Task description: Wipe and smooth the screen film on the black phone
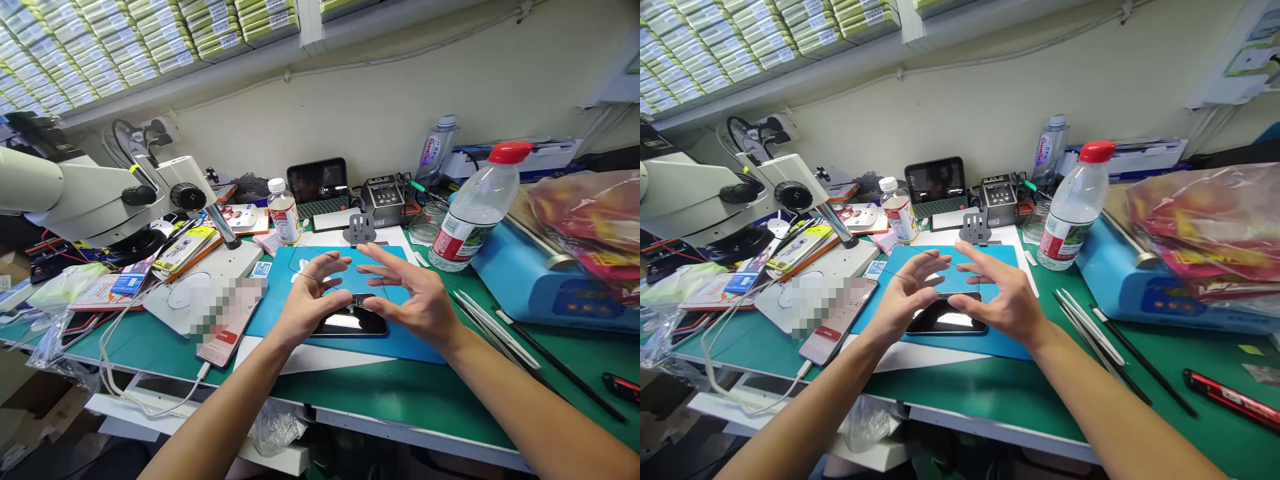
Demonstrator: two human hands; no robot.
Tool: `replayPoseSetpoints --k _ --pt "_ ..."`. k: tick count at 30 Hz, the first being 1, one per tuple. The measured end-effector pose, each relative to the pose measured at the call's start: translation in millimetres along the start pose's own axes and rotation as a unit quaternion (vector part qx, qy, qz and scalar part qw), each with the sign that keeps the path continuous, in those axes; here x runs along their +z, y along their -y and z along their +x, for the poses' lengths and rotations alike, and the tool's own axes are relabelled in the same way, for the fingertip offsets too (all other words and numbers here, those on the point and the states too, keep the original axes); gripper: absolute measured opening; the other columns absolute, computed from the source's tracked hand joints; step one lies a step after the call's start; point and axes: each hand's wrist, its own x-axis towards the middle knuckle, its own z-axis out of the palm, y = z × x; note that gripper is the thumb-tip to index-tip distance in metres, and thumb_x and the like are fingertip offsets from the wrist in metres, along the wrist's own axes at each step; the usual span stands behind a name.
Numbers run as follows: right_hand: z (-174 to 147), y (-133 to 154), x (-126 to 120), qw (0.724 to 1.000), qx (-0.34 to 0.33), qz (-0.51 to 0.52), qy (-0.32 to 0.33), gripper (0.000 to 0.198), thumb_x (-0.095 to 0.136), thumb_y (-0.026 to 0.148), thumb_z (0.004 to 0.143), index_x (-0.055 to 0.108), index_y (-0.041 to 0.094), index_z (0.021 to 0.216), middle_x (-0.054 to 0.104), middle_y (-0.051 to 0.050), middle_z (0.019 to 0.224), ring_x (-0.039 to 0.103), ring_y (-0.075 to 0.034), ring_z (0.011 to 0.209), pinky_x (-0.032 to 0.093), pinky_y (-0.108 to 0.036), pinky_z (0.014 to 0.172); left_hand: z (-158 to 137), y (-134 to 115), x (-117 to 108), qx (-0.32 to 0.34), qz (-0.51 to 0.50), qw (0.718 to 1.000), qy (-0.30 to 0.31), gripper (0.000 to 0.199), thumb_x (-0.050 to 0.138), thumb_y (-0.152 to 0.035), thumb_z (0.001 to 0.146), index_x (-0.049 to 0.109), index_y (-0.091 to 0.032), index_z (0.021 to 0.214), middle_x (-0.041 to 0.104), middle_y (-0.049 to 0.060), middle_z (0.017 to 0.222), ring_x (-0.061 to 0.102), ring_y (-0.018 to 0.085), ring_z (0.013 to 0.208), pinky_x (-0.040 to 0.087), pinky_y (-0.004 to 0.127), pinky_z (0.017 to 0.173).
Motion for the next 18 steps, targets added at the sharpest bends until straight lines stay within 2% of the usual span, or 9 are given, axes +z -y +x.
replayPoseSetpoints --k 5,10,18 --pt "3 -8 -2 0.998 -0.037 -0.027 0.051 0.089 0.075 0.059 0.077 0.042 0.027 0.153 0.059 -0.013 0.144 0.066 -0.030 0.120 0.061 -0.046 0.093 -2 -2 -12 0.017 -0.021 1.000 -0.013 0.060 0.084 -0.038 0.078 0.056 -0.027 0.130 0.063 0.008 0.135 0.055 0.027 0.130 0.044 0.040 0.106" --pt "4 -16 -1 0.993 -0.073 -0.084 0.049 0.084 0.075 0.056 0.078 0.046 0.022 0.149 0.070 -0.013 0.126 0.066 -0.028 0.116 0.054 -0.048 0.102 -9 -5 -21 0.008 -0.011 1.000 -0.026 0.061 0.084 -0.036 0.078 0.056 -0.029 0.133 0.060 0.008 0.140 0.052 0.030 0.133 0.043 0.040 0.104" --pt "1 -17 2 0.991 -0.050 -0.096 0.082 0.091 0.079 0.057 0.074 0.046 0.020 0.149 0.070 -0.012 0.123 0.064 -0.025 0.114 0.052 -0.043 0.101 -14 -2 -25 -0.027 0.016 0.999 -0.027 0.057 0.082 -0.034 0.082 0.057 -0.031 0.133 0.059 0.007 0.141 0.052 0.029 0.133 0.045 0.037 0.102"
